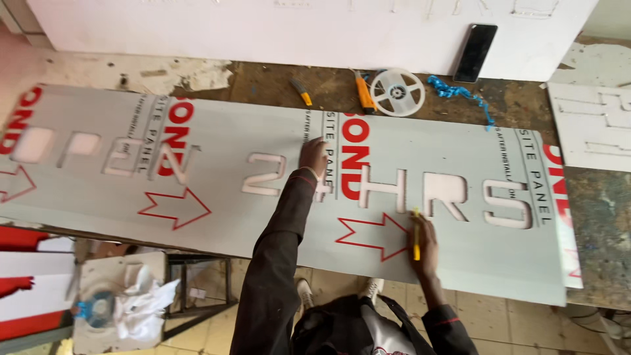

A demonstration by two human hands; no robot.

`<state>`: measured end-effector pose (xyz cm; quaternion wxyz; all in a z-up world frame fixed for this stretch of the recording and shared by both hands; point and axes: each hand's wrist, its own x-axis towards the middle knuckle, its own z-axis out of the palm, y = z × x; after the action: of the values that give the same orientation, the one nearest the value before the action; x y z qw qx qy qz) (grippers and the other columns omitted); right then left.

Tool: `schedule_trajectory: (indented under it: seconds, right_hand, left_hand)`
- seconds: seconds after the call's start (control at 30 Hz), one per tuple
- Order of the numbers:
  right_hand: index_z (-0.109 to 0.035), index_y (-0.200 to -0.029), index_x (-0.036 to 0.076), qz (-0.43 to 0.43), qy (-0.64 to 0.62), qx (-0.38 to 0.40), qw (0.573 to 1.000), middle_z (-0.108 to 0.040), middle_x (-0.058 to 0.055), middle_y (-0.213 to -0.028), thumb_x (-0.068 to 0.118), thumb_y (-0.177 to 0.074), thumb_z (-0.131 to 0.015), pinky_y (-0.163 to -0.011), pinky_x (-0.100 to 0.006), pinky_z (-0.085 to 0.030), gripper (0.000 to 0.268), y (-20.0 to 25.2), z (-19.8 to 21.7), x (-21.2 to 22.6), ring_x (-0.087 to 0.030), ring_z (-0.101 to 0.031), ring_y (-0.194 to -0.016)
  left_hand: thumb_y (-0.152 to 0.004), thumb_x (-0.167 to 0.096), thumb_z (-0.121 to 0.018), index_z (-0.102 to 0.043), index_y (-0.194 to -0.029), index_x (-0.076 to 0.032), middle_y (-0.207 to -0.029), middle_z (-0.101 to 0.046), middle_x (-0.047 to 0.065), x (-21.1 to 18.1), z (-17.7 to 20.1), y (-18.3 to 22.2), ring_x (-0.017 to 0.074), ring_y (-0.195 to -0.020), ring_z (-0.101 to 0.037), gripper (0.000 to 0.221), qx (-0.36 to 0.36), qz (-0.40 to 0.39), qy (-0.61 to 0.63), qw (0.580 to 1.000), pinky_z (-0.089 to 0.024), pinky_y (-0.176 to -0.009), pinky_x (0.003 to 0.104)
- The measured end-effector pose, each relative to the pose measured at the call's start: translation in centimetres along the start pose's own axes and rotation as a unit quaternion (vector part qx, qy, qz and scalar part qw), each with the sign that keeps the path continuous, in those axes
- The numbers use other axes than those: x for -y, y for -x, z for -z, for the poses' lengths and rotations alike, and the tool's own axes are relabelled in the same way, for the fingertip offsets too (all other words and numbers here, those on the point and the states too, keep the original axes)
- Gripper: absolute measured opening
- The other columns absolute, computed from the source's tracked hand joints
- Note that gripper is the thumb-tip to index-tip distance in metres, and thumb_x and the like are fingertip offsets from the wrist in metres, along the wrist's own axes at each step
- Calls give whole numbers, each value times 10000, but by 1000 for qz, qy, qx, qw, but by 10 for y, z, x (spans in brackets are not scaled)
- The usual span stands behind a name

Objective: The person applies vinyl lettering to a sign panel using a yellow tool to press the material down and then removes the backing tape by hand.

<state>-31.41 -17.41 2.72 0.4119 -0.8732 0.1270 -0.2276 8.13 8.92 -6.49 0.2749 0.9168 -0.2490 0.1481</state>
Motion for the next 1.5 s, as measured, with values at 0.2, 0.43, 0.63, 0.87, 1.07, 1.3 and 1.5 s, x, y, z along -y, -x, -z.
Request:
schedule_trajectory:
  seconds: [0.2,0.43,0.63,0.87,1.07,1.3,1.5]
  right_hand:
    - [-708,-1466,454,-189,-8,-56,980,-834,-75,-1222,522,-1230,-596,-1105,-574,-540,270,7,0,23,-442,-765,-1175]
    - [-596,-1654,-77,-149,180,-186,954,-698,-408,-1501,212,-1311,-680,-1285,-634,-285,455,45,-21,-64,-568,-635,-1403]
    - [-713,-1260,75,-157,-162,-264,938,-757,-116,-1032,116,-1222,-686,-1123,-426,-547,62,9,-103,17,-249,-779,-980]
    - [-812,-1138,207,-85,-31,-20,996,-852,-81,-1099,267,-1067,-835,-1013,-516,-595,96,-91,-227,97,-366,-795,-1121]
    - [-767,-1271,149,-69,14,11,997,-836,-174,-1092,289,-1098,-768,-1026,-620,-589,222,-134,-273,52,-450,-775,-1125]
    - [-706,-1244,182,-90,33,39,995,-825,-138,-1049,298,-1155,-647,-999,-602,-585,158,-151,-261,120,-454,-762,-1129]
    - [-733,-1180,100,-56,128,72,988,-811,-209,-998,202,-1184,-605,-1003,-565,-608,164,-142,-265,165,-435,-793,-1046]
  left_hand:
    - [-1069,-657,-677,-673,-1444,-143,-1610,-642,135,118,138,91,329,-1529,-584,636,-72,134,-183,971,-446,-1250,667]
    - [-1114,-503,-657,-640,-1534,-125,-1642,-624,140,115,153,145,340,-1559,-559,565,-103,83,-154,979,-441,-1218,688]
    - [-1068,-441,-677,-660,-1517,-131,-1674,-603,127,110,153,127,318,-1572,-556,546,-104,110,-152,977,-439,-1244,651]
    - [-991,-417,-727,-638,-1540,-125,-1666,-601,137,115,160,119,345,-1561,-567,627,-134,90,-120,980,-433,-1225,688]
    - [-987,-409,-727,-626,-1538,-129,-1662,-600,131,111,157,125,347,-1559,-567,627,-128,116,-106,979,-427,-1216,699]
    - [-1057,-442,-648,-626,-1553,-119,-1703,-572,123,103,170,119,322,-1624,-507,592,-70,159,-94,980,-345,-1312,669]
    - [-1101,-484,-572,-621,-1567,-122,-1715,-567,133,101,175,118,327,-1637,-493,592,-47,169,-84,981,-304,-1337,658]
